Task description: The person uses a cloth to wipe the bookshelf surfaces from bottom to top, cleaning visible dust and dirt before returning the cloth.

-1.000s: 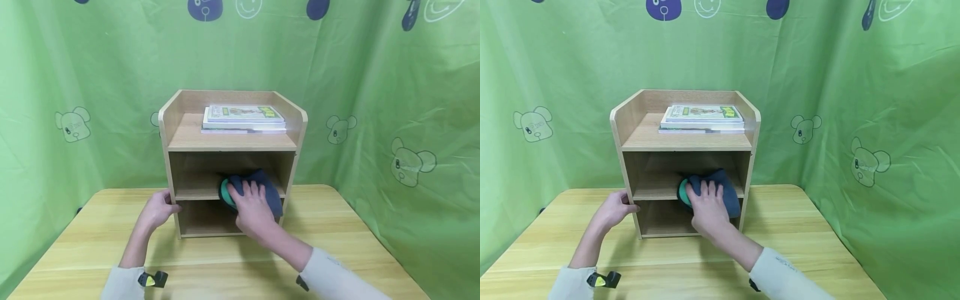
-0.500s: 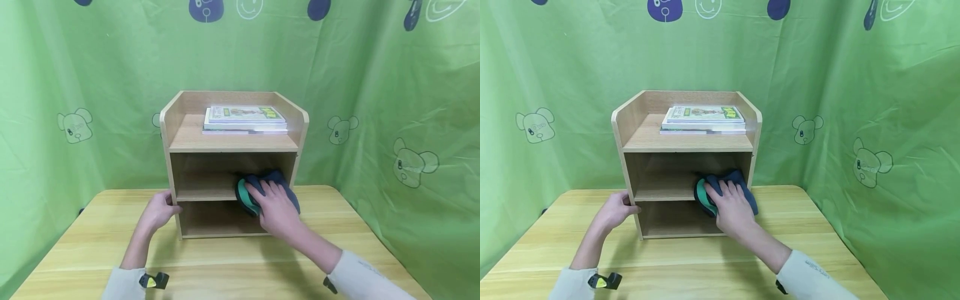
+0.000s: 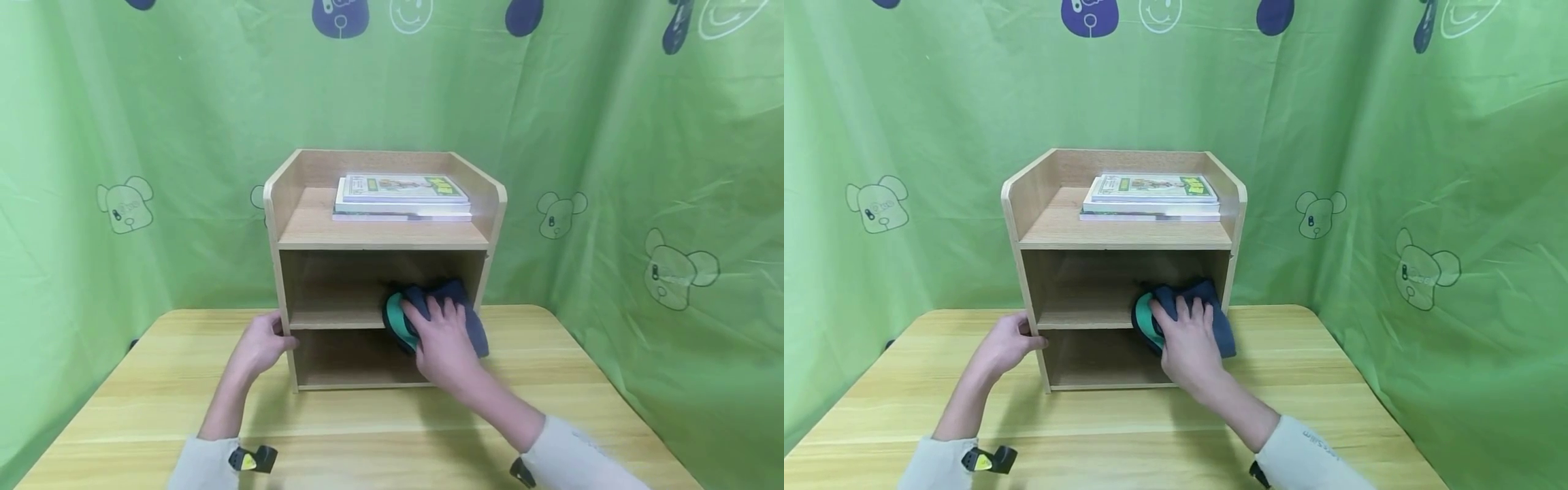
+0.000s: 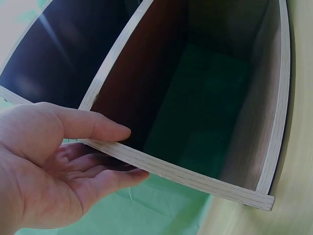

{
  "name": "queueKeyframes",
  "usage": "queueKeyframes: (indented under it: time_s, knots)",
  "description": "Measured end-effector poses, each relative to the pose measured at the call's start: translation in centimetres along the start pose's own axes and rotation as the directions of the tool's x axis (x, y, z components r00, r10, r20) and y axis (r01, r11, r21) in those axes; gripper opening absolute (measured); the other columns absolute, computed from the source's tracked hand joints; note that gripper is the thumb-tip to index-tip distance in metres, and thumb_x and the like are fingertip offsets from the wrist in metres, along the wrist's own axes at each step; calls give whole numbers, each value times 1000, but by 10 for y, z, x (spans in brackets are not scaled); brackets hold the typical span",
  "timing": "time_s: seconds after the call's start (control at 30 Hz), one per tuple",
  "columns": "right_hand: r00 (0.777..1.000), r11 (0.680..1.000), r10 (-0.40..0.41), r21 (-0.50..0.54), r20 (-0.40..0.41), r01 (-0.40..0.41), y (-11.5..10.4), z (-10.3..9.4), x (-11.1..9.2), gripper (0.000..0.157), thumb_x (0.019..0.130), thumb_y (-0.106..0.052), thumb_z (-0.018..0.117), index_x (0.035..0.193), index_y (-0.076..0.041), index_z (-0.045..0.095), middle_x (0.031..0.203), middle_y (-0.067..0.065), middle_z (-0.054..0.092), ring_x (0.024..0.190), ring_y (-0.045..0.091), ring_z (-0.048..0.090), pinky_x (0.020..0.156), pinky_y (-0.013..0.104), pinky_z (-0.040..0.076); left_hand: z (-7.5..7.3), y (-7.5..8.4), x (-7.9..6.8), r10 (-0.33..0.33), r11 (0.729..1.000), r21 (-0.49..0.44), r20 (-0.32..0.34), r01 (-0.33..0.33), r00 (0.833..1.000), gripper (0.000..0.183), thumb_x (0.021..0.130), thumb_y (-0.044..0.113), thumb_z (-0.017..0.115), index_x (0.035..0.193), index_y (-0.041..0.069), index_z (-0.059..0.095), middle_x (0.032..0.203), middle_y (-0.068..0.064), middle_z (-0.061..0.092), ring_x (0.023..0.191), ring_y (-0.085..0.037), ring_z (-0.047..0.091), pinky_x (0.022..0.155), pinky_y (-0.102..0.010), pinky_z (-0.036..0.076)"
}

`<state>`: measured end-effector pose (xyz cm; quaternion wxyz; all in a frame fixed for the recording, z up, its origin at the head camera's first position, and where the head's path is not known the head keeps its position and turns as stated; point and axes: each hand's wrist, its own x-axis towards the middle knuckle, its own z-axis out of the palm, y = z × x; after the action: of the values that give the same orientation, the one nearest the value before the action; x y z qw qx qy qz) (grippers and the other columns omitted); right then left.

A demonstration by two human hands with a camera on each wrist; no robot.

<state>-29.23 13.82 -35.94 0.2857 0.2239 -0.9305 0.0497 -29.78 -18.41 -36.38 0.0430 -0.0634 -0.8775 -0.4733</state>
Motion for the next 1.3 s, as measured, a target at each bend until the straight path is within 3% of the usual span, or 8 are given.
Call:
queueKeyframes:
  time_s: [0.2, 0.67, 0.8, 0.9, 1.03, 1.2, 1.3]
  knots:
    - [998, 998, 55, 20, 5, -55, -21, 6, 6, 70, 78, -2, 70, 143, -22, 53, 135, 29, 56, 126, 60, 48, 108, 75, 32, 0, 0, 1, -12, 1000, 6, 3, 12, 1000, 43, 85, 2, 69, 127, -1, 63, 120, -21, 71, 112, -34, 67, 97, -51, 53]
    - [1000, 998, -30, 61, -1, 30, -72, 16, 26, 68, 80, -3, 69, 143, -22, 52, 135, 25, 58, 126, 54, 51, 109, 71, 36, -5, -10, 3, -3, 1000, -2, 28, 3, 1000, 43, 88, 9, 68, 131, 3, 63, 129, -21, 67, 120, -36, 63, 102, -54, 50]
    - [998, 997, -54, 48, 17, 53, -79, 17, 28, 65, 85, -12, 70, 145, -22, 49, 137, 26, 56, 126, 54, 51, 108, 70, 36, -5, -9, 4, -14, 1000, 10, 31, 14, 999, 44, 89, 10, 68, 132, 4, 63, 131, -21, 67, 122, -36, 62, 103, -54, 50]
    - [998, 997, -36, 66, 51, 33, -81, 16, 28, 61, 93, -33, 70, 148, -22, 47, 141, 27, 53, 131, 55, 47, 110, 71, 33, -4, -8, 5, -7, 1000, 14, 27, 7, 1000, 43, 88, 10, 68, 131, 5, 64, 130, -20, 67, 122, -35, 62, 103, -53, 50]
    - [998, 995, 8, 96, 62, -14, -82, 15, 29, 63, 96, -58, 58, 147, -22, 50, 144, 26, 52, 135, 56, 43, 112, 71, 31, -3, -6, 6, 3, 1000, 14, 12, -3, 1000, 42, 88, 9, 68, 130, 5, 65, 128, -19, 68, 121, -35, 63, 102, -53, 51]
    - [1000, 1000, 12, 21, 11, -12, -83, 19, 31, 55, 98, -49, 62, 143, -21, 49, 137, 22, 58, 129, 51, 52, 109, 69, 38, -3, -7, 4, -11, 1000, 6, 25, 11, 1000, 42, 89, 8, 67, 131, 3, 64, 130, -21, 67, 122, -36, 63, 102, -53, 51]
    - [1000, 1000, -1, -21, -22, 0, -82, 21, 33, 68, 95, -47, 67, 151, -20, 38, 137, 22, 58, 125, 49, 55, 107, 65, 42, -4, -7, 4, -15, 1000, 4, 28, 15, 999, 43, 90, 8, 67, 132, 3, 63, 132, -22, 66, 122, -37, 62, 103, -54, 50]
